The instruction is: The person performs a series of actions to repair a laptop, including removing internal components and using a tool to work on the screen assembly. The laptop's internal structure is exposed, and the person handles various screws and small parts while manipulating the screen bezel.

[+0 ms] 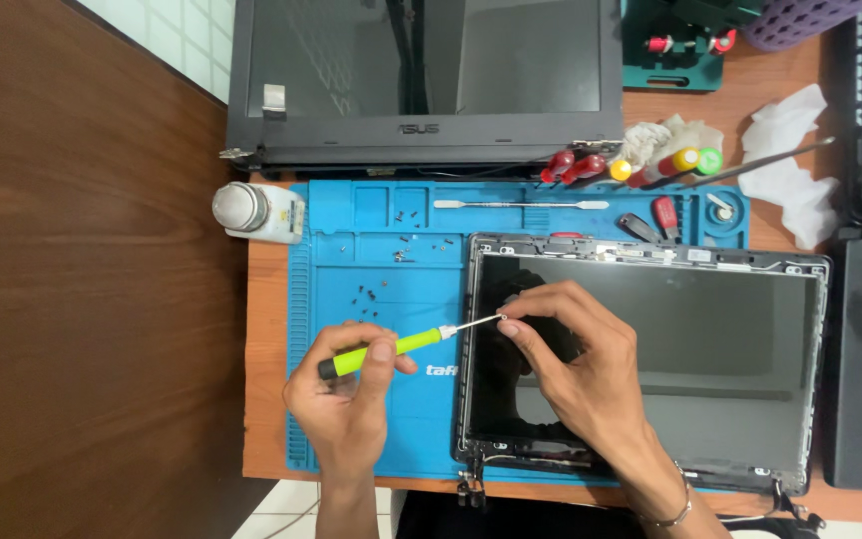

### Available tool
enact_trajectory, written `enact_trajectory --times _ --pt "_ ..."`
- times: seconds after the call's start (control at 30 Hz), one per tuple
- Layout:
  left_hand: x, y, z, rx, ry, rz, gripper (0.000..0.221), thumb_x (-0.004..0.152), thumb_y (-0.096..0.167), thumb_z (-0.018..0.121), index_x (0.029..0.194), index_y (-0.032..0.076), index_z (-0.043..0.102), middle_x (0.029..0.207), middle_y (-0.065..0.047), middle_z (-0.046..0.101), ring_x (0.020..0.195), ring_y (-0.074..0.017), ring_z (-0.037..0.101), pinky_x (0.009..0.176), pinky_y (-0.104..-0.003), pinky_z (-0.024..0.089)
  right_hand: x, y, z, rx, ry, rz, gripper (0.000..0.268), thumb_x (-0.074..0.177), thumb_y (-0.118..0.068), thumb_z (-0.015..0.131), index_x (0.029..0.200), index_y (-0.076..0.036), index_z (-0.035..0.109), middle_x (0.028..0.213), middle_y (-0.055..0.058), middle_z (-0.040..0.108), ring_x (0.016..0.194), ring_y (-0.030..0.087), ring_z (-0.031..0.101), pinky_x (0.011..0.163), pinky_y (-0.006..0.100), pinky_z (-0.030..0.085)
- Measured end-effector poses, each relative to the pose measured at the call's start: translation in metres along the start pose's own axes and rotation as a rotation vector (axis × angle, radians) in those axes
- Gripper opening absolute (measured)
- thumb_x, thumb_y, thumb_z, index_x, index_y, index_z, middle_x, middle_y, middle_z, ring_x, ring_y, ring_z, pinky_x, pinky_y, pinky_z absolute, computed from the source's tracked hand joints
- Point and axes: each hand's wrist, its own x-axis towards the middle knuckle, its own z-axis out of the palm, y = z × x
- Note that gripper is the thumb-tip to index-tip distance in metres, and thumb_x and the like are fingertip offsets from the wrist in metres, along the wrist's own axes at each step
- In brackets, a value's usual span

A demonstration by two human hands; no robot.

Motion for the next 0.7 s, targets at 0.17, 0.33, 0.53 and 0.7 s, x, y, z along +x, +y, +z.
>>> enact_trajectory --times 0.17,0.33,0.53,0.7 --pt "-0.009 0.005 0.006 -0.017 -0.015 -0.001 0.016 0.095 0.011 0.072 0.094 -0.005 0.068 0.086 -0.013 0.072 0.070 -0.0188 0.074 0.065 -0.029 0.059 -0.008 0.001 -0.009 0.005 0.024 0.003 0.012 0.086 -0.006 0.078 0.097 -0.003 0.074 0.096 0.007 0.075 0.089 0.018 0.075 0.077 0.029 0.057" --pt "-0.015 0.007 0.012 0.005 -0.044 0.045 0.013 0.096 0.009 0.071 0.094 -0.003 0.068 0.085 -0.012 0.072 0.071 -0.0170 0.073 0.067 -0.029 0.058 -0.014 0.003 -0.016 0.002 0.043 -0.032 0.012 0.085 -0.006 0.079 0.096 -0.003 0.074 0.095 0.007 0.075 0.089 0.018 0.075 0.078 0.030 0.057" --pt "-0.017 0.005 0.008 0.055 -0.011 0.072 0.013 0.096 0.009 0.071 0.094 -0.003 0.068 0.081 -0.011 0.071 0.071 -0.0155 0.072 0.066 -0.027 0.056 -0.011 0.004 -0.012 0.003 0.023 -0.031 0.012 0.086 -0.006 0.078 0.098 -0.004 0.076 0.093 0.005 0.074 0.085 0.018 0.073 0.075 0.030 0.058" --pt "-0.003 0.001 -0.001 0.225 0.128 0.132 0.012 0.099 0.010 0.070 0.101 -0.002 0.068 0.083 -0.010 0.073 0.079 -0.0150 0.072 0.075 -0.027 0.055 0.007 0.008 0.004 -0.143 -0.004 -0.089 0.014 0.086 -0.008 0.078 0.100 -0.006 0.078 0.089 0.005 0.069 0.081 0.020 0.066 0.072 0.034 0.055"
